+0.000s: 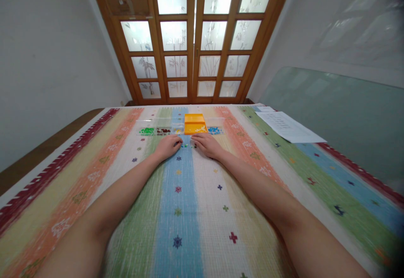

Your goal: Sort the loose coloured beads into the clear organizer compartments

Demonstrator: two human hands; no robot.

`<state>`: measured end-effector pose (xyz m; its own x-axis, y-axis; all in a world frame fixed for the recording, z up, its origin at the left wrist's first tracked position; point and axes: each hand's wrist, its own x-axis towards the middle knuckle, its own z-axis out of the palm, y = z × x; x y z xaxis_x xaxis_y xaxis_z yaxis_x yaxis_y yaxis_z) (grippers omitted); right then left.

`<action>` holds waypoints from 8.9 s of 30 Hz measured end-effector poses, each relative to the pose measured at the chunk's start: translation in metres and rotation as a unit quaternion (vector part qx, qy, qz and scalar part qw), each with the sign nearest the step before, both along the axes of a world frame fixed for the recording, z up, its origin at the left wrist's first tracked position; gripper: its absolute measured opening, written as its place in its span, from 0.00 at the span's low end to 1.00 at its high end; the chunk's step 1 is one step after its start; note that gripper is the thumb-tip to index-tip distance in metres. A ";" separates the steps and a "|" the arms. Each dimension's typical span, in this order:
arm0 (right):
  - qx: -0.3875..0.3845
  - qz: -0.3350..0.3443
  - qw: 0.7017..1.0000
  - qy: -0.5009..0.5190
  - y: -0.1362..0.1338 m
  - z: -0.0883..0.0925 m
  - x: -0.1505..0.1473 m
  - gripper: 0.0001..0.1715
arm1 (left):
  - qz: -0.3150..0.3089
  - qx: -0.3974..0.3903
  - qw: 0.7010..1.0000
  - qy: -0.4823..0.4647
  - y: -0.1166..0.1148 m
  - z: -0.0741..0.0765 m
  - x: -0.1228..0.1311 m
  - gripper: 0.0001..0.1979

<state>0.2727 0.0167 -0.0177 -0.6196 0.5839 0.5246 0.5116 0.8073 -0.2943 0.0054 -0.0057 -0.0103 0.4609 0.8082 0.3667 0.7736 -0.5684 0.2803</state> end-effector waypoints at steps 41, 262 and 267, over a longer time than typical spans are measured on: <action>0.053 0.063 0.994 -0.066 -0.012 0.014 -0.004 0.17 | 0.018 0.003 1.000 0.003 0.005 -0.004 -0.004 0.13; 0.000 -0.132 0.991 -0.006 0.011 -0.009 0.005 0.11 | -0.123 0.028 0.985 0.122 -0.016 0.002 0.033 0.26; -0.007 -0.134 0.991 -0.007 0.010 -0.008 0.005 0.11 | -0.119 0.023 0.987 0.109 -0.014 0.001 0.030 0.25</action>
